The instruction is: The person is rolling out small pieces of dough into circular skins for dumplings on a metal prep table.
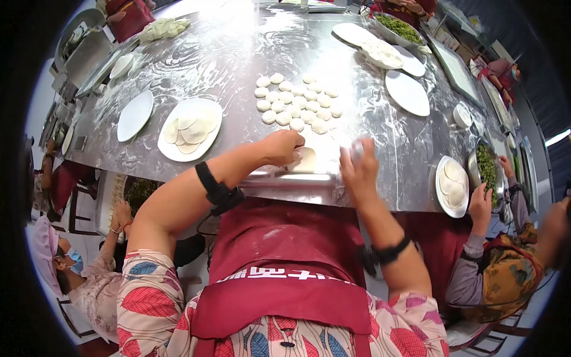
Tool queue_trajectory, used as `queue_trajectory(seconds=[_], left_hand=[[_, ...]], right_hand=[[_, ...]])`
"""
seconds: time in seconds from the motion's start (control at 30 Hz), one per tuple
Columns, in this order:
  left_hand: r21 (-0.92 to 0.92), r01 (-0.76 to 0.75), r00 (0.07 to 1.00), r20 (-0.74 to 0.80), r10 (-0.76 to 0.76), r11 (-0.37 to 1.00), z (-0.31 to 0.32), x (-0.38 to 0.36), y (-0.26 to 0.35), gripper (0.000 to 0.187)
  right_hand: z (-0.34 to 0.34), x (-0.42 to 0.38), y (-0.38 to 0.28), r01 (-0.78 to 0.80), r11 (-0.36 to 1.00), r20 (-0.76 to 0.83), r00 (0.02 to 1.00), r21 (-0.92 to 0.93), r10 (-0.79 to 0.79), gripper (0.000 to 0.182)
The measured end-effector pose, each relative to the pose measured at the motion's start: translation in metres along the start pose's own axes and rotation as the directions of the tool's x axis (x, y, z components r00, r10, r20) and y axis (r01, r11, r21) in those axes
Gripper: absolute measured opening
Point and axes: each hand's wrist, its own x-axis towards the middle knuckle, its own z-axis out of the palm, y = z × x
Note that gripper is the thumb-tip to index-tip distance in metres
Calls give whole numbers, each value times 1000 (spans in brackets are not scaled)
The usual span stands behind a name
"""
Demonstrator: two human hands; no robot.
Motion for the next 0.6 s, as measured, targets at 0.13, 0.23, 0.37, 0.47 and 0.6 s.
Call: queue_trajectory(seconds=[0.13, 0.23, 0.37, 0.47, 0.6], left_hand=[[-237, 63, 998, 3, -64, 970, 3, -12, 0, 21], [-108, 92, 995, -26, -96, 990, 4, -5, 5, 24], [-121, 160, 986, -18, -164, 980, -3, 12, 10, 28], [-23, 79, 996, 32, -78, 997, -4, 8, 14, 27], [-224, 137, 990, 2, -140, 965, 3, -2, 2, 24]], right_hand=[[-6, -15, -7, -39, 995, -16, 999, 90, 41, 21], [24, 36, 10, 117, 986, -56, 991, -119, -124, 24], [43, 59, 16, 104, 983, -52, 992, -153, -113, 30], [11, 18, 13, -34, 999, 12, 999, 6, 34, 26], [-6, -12, -10, -119, 987, 6, 993, 106, 119, 23]])
